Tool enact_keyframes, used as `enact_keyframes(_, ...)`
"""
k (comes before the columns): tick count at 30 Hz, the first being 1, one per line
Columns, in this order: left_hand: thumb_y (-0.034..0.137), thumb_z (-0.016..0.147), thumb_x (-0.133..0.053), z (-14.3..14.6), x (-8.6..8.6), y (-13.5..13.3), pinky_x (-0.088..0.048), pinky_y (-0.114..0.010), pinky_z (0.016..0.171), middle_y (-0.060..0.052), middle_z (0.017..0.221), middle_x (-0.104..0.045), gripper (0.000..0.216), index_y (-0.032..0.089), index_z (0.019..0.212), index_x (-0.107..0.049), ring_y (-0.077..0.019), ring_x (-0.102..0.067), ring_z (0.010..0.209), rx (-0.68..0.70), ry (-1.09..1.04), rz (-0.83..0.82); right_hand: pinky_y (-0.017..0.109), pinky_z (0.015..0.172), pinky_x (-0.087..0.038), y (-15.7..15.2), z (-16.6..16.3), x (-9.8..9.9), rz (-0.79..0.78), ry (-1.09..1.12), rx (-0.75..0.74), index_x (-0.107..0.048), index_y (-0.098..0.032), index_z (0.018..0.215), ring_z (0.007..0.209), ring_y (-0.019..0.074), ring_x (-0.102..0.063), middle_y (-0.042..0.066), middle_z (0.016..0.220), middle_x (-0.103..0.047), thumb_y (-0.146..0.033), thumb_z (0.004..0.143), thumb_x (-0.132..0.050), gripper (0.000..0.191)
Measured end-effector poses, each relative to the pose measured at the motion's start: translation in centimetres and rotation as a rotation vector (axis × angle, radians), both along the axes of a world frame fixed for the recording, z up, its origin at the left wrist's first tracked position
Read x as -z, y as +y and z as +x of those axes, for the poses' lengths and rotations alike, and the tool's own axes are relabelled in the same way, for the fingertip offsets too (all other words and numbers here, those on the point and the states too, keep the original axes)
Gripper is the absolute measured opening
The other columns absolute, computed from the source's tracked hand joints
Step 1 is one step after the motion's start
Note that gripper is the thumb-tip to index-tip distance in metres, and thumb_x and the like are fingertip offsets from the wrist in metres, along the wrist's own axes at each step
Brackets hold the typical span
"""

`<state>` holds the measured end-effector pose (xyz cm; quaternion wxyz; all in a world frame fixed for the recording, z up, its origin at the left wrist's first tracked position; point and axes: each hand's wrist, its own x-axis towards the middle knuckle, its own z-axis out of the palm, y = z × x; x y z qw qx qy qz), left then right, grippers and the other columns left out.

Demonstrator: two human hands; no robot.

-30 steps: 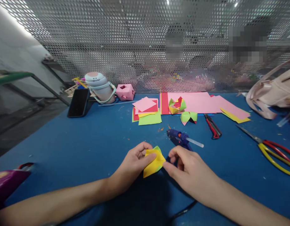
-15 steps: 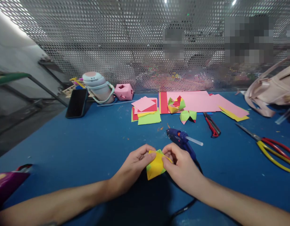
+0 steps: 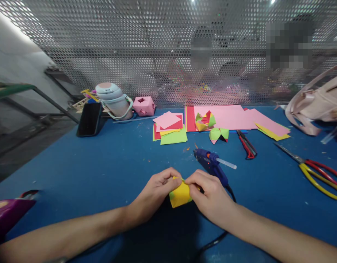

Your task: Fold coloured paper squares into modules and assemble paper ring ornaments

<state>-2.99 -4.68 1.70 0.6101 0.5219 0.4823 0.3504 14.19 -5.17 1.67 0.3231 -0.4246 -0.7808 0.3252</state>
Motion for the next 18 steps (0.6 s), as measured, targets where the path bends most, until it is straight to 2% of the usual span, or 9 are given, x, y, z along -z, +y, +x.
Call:
enact_keyframes(2,0.029,0.076,-0.053,0.01,-0.05,-0.01,-0.034,-0.02,0.056,0.003,0.062,-0.048,0.015,0.016,0.069,-0.055,-0.0104,-0.042,0.06,0.011,-0.003,-0.008,0.025,0.06,-0.042,0.03,0.17,-0.05,0.063,-0.003,-0.065,-0.06,-0.018,0.083,0.068,0.0132,-0.054,0.003,0.075,-0.057,-0.014,0.085,-0.04,0.02)
enact_keyframes(4,0.029,0.076,-0.052,-0.01,0.01,-0.04,-0.034,-0.02,0.056,0.003,0.064,-0.048,0.015,0.016,0.069,-0.055,-0.0107,-0.043,0.061,0.02,0.012,0.006,0.026,0.062,-0.043,0.02,0.26,-0.25,0.047,0.008,-0.086,-0.06,-0.018,0.083,0.069,0.0137,-0.054,0.004,0.077,-0.058,-0.018,0.086,-0.042,0.018)
enact_keyframes(11,0.027,0.08,-0.048,-0.22,0.35,-0.29,-0.033,-0.019,0.056,0.004,0.061,-0.044,0.016,0.017,0.071,-0.056,-0.0105,-0.04,0.06,0.079,0.155,0.122,0.022,0.056,-0.04,0.55,0.08,-0.59,-0.428,0.157,0.068,-0.055,-0.017,0.068,0.062,0.0111,-0.047,-0.002,0.065,-0.053,-0.036,0.084,-0.05,0.025)
enact_keyframes(14,0.025,0.08,-0.048,-0.21,0.25,-0.33,-0.033,-0.019,0.056,0.004,0.061,-0.045,0.015,0.017,0.07,-0.055,-0.0103,-0.04,0.06,0.084,0.199,0.165,0.021,0.056,-0.039,0.81,-0.02,-0.34,-0.494,0.193,0.058,-0.055,-0.017,0.072,0.061,0.0101,-0.046,-0.003,0.065,-0.05,-0.037,0.081,-0.054,0.022)
enact_keyframes(18,0.025,0.081,-0.046,-0.14,0.08,-0.39,-0.032,-0.018,0.054,0.004,0.06,-0.044,0.016,0.017,0.07,-0.055,-0.0099,-0.04,0.059,0.097,0.229,0.144,0.021,0.056,-0.04,0.72,-0.13,-0.37,-0.491,0.128,0.038,-0.057,-0.016,0.076,0.062,0.01,-0.047,-0.003,0.066,-0.051,-0.031,0.081,-0.054,0.016)
